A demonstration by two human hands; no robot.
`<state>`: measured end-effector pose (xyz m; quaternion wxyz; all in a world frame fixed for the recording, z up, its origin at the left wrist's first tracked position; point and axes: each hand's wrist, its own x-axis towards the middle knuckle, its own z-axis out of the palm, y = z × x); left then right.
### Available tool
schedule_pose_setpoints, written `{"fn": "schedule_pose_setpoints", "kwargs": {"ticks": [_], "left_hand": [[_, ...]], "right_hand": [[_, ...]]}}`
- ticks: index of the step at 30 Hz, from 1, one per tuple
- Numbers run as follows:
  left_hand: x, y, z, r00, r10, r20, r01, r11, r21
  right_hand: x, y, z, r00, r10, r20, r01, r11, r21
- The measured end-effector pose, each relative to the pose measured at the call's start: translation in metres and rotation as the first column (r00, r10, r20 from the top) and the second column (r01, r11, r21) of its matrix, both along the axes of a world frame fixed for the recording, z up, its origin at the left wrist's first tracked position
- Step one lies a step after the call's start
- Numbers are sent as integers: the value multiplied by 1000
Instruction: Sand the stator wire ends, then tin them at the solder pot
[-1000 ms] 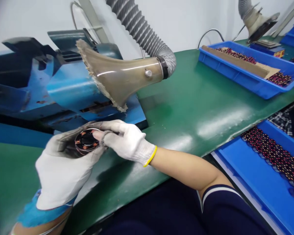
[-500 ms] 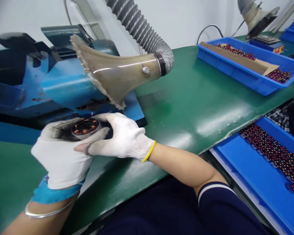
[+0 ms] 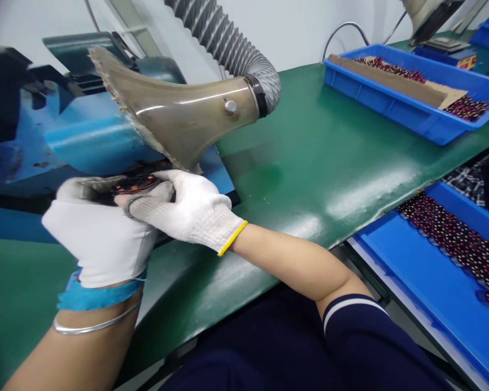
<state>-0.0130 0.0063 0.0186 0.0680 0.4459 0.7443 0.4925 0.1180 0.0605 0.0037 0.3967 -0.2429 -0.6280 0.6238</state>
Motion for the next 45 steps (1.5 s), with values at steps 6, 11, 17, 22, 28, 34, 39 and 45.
{"fn": "schedule_pose_setpoints", "kwargs": {"ticks": [6, 11, 17, 22, 28, 34, 39, 45], "left_hand": [[7, -9, -20, 999, 41, -10, -40, 990, 133], [4, -27, -39, 996, -68, 50, 55, 972, 227], [-4, -33, -32, 981, -173, 88, 158, 976, 149], [-8, -37, -32, 958, -264, 113, 255, 963, 88], [-14, -35, -35, 987, -128, 92, 120, 988, 93], [-14, -39, -37, 984, -151, 96, 135, 979, 155], [-7, -41, -37, 985, -137, 104, 123, 984, 130], [-9, -35, -37, 1000, -24, 13, 22, 987, 161]], "right_hand": [[6, -7, -11, 983, -122, 136, 101, 984, 149], [17, -9, -20, 971, -86, 224, -34, 875, 484], [24, -9, -13, 916, -146, 373, -119, 791, 600], [26, -12, -4, 831, -259, 492, -111, 790, 604], [26, -2, -4, 996, 50, 76, -58, 993, 105], [17, -6, -4, 994, -110, 5, 110, 985, -136], [13, -14, -1, 999, -7, -46, 0, 986, -168], [12, -4, -4, 986, -161, -41, 141, 941, -307]]}}
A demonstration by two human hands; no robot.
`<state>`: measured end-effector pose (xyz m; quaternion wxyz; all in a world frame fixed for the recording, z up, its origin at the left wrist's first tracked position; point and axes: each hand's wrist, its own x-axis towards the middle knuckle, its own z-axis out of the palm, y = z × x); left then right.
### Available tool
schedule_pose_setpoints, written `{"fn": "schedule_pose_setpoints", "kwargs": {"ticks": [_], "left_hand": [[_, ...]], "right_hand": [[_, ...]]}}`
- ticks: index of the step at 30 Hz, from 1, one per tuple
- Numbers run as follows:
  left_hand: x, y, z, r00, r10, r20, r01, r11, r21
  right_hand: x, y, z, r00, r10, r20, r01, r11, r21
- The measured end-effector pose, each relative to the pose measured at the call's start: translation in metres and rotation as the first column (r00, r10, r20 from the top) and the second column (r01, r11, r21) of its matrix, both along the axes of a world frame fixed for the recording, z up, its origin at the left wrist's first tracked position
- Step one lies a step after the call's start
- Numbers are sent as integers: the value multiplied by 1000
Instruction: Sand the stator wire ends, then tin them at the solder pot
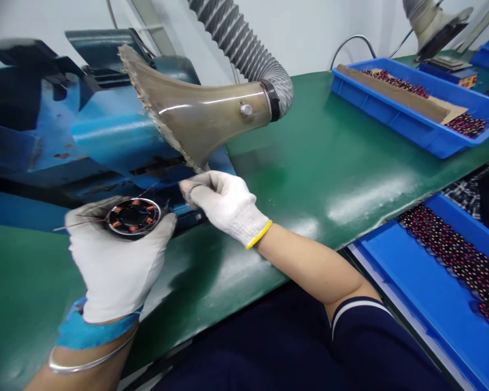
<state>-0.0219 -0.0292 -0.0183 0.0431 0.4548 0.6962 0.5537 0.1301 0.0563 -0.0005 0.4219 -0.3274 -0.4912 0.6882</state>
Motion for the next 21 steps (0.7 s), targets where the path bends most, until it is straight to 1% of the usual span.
{"fn": "schedule_pose_setpoints", "kwargs": {"ticks": [2, 4, 5, 6, 8, 10, 11, 12, 13, 14, 15, 16, 18, 19, 21], "left_hand": [[2, 0, -1, 999, -32, -38, 32, 999, -7], [5, -1, -2, 992, -104, -67, 102, 994, -40], [6, -2, -2, 987, -141, -74, 137, 989, -57], [7, -2, -2, 983, -167, -78, 162, 985, -66], [7, -3, -1, 983, -167, -76, 162, 984, -75], [7, 0, 0, 994, -94, -61, 90, 994, -59], [7, 2, 0, 998, -48, -48, 46, 998, -50], [7, 4, 1, 999, -13, -30, 12, 999, -39], [7, 6, 1, 1000, -1, -6, 1, 1000, -24], [7, 8, 1, 1000, -9, 18, 10, 1000, -7], [7, 9, 2, 999, -32, 38, 32, 999, 6], [8, 10, 3, 997, -62, 53, 61, 998, 12], [8, 10, 6, 994, -99, 55, 100, 995, -25], [7, 9, 8, 995, -91, 43, 94, 993, -66], [8, 10, 14, 998, -59, 9, 60, 987, -147]], "right_hand": [[-2, -4, 0, 999, 37, -34, -38, 999, -16], [-2, -7, 1, 991, 107, -82, -109, 994, -18], [-2, -6, 1, 988, 112, -102, -115, 993, -24], [-1, -4, 1, 989, 96, -116, -101, 994, -36], [1, 3, 1, 991, -20, -130, 10, 997, -76], [4, 10, 2, 983, -144, -113, 135, 987, -90], [4, 10, 3, 986, -150, -68, 145, 987, -74], [5, 9, 4, 993, -115, 1, 115, 993, -40], [4, 5, 4, 995, -51, 85, 50, 999, 12], [3, 0, 5, 985, 21, 172, -34, 997, 74], [2, -6, 5, 968, 68, 242, -104, 985, 139], [1, -11, 4, 954, 88, 286, -149, 968, 201], [-3, -19, 1, 949, 88, 302, -176, 945, 277], [-4, -20, 0, 952, 89, 292, -174, 945, 279], [-7, -17, -4, 957, 104, 270, -172, 955, 240]]}}
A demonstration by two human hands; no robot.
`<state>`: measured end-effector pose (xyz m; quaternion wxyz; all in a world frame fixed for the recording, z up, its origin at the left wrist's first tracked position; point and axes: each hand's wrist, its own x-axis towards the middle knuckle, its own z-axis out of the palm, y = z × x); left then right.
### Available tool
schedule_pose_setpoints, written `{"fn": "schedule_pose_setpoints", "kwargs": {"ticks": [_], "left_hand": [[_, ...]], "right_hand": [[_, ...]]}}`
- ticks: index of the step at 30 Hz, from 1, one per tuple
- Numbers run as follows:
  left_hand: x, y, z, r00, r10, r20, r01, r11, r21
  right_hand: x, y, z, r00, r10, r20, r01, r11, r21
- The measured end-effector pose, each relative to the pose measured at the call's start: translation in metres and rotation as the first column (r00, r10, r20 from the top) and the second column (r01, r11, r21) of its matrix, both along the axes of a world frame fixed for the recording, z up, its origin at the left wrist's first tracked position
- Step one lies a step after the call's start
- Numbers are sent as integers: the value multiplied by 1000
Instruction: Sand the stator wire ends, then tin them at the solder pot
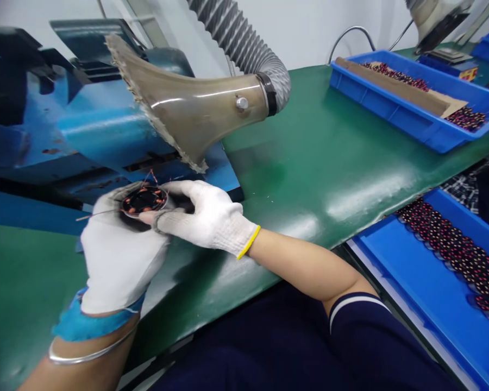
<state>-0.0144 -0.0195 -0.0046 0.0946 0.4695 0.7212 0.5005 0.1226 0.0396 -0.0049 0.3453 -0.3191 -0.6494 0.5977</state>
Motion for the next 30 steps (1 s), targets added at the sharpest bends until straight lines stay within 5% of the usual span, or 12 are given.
{"fn": "schedule_pose_setpoints", "kwargs": {"ticks": [13, 20, 30], "left_hand": [[14, 22, 30, 991, 122, -60, -124, 992, -24], [16, 25, 29, 991, 125, -41, -125, 992, -12], [13, 26, 14, 992, 105, -73, -99, 992, 74]], "right_hand": [[0, 19, 11, 982, 36, -186, -33, 999, 18], [7, 16, 17, 979, 16, -202, -28, 998, -57], [3, 20, 4, 976, -17, -217, -3, 995, -95]]}}
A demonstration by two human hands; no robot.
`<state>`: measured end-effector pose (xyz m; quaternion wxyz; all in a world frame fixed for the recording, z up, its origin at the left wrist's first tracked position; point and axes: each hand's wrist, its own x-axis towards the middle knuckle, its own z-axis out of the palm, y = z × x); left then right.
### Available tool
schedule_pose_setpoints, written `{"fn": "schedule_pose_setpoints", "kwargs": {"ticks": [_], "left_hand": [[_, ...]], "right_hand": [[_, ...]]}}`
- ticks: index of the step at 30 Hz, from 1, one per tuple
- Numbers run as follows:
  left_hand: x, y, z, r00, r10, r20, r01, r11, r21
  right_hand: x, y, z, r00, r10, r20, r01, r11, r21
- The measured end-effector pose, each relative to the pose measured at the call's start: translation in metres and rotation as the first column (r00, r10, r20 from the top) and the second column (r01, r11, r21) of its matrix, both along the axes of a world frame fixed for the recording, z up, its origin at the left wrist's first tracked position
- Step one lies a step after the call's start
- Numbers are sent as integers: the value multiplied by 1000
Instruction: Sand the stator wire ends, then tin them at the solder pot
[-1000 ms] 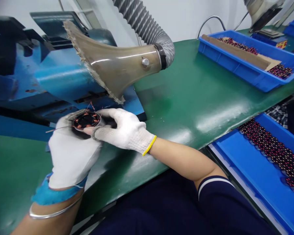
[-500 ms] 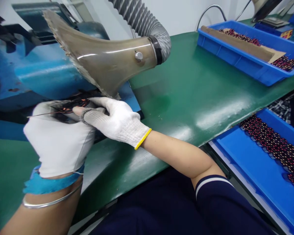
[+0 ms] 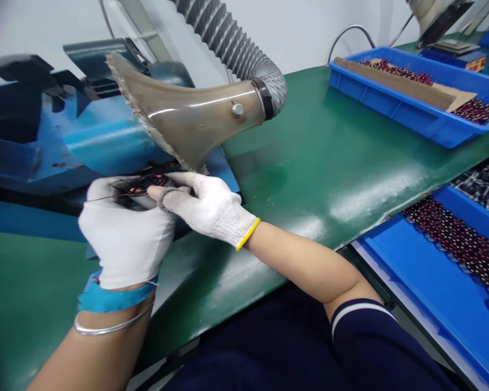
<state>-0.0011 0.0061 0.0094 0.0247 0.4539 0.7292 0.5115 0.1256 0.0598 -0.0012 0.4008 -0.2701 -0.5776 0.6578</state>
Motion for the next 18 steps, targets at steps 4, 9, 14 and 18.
{"fn": "schedule_pose_setpoints", "kwargs": {"ticks": [4, 9, 14, 18], "left_hand": [[2, -21, -13, 999, -45, -5, 45, 993, 105], [-7, -38, -39, 991, -119, -69, 134, 947, 292], [-10, -36, -47, 981, -163, -105, 183, 957, 224], [-7, -33, -40, 997, -76, 6, 74, 978, 197]], "right_hand": [[6, -8, -3, 999, 24, 41, -26, 998, 48], [9, -22, 0, 993, -82, 81, 59, 965, 256], [8, -15, -5, 994, -104, -40, 110, 973, 201], [7, -5, -6, 967, -226, -117, 211, 969, -127]]}}
